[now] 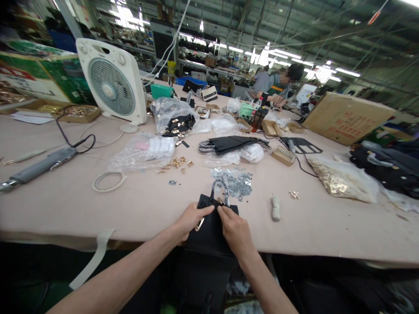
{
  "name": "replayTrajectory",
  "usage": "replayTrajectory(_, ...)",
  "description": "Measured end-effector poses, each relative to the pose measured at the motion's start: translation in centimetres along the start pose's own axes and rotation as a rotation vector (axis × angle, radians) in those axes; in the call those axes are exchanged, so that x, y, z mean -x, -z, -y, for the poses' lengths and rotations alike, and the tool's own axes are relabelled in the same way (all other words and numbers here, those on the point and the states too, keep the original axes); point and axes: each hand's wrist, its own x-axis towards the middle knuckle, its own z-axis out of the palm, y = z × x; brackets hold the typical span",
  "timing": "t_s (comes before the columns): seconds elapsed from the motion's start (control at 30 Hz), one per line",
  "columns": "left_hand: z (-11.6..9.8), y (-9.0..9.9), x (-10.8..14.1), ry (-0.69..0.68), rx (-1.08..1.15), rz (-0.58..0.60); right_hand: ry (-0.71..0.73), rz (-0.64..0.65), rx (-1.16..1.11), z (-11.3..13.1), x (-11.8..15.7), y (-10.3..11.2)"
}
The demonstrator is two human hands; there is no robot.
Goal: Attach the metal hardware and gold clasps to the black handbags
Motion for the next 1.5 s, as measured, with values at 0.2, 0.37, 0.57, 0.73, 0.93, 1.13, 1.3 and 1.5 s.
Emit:
replayTrajectory(0.2, -0.2, 0.0, 0.4, -0.089, -0.249, -0.092, -0.097, -0.140, -0.220, -0.1, 0.4, -0.1)
replayTrajectory(0.37, -0.3, 0.0, 0.5, -0.077, -0.174, -0.060, -0.112, -0.136, -0.164, 0.6, 0.4, -0.1)
replayTrajectory(0.57, -0.2, 0.0, 0.1, -0.034, -0.065, -0.051, -0.005, -0.066, -0.004, -0.3, 0.3, -0.3)
replayTrajectory(0.73, -0.2, 0.1, -0.1, -0.010, -0.070, -0.049, 0.132, -0.008, 0.027, -1.0, -0.2, -0.1)
replayTrajectory(0.93, -0.3, 0.3, 0.2, -0.045, -0.053, -0.031, 0.053, -0.070, -0.204, -1.4, -0.3, -0.3)
replayTrajectory(1.13, -0.2, 1.1, 0.8, 0.013, -0.066, 0.055, -0.125, -0.059, -0.595, -2.5, -0.8, 1.0)
replayTrajectory(1.3, -0.2, 1.3, 0.5, 0.023, -0.115, 0.078, -0.083, 0.068, -0.472, -2.5, -1.0, 1.8)
replayTrajectory(1.5, 0.1, 1.2, 0.1, 0.048, -0.114, 0.064, -0.065, 0.101, -0.365, -2.1, -0.8, 1.1)
